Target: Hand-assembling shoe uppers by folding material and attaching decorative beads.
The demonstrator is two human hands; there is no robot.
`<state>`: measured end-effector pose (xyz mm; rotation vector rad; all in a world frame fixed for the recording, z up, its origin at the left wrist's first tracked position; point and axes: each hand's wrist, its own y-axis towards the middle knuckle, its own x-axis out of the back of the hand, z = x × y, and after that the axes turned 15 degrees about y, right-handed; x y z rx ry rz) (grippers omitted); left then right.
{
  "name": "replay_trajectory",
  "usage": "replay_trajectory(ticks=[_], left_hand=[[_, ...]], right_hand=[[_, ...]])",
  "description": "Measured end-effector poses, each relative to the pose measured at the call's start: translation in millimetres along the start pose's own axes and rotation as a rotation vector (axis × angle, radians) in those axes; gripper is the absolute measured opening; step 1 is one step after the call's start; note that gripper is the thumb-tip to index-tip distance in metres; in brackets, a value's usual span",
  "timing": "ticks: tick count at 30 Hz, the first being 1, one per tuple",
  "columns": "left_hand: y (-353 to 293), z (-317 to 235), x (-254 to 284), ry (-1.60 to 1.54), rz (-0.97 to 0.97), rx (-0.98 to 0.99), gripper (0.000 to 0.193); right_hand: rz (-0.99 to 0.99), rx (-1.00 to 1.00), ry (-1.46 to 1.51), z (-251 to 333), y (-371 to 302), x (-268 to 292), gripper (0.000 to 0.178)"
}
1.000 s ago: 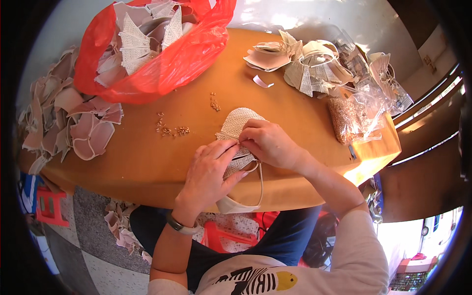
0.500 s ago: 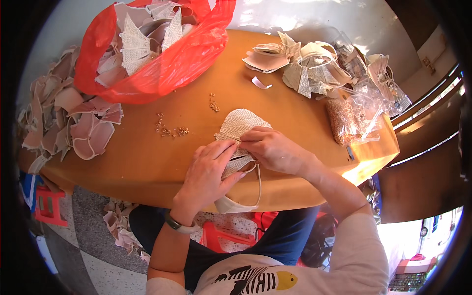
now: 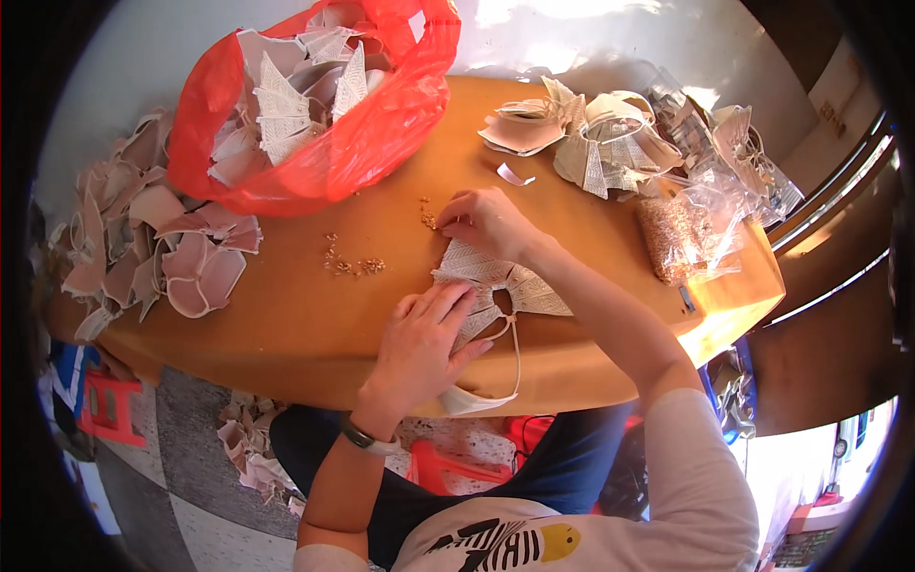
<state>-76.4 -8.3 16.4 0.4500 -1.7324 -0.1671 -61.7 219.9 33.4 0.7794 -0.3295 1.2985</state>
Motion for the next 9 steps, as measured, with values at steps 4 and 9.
replay_trajectory(ticks=[4, 9], left_hand=[[-2.3, -1.4, -1.2, 0.035, -0.006, -0.001, 0.058], [-5.6, -6.5, -6.9, 0.099, -0.015, -0.006, 0.06]], right_hand=[[0.069, 0.028, -0.094, -5.3, 12.0, -4.2, 0.013], [0.111, -0.078, -0.221, -7.2, 23.2, -9.7, 0.017]])
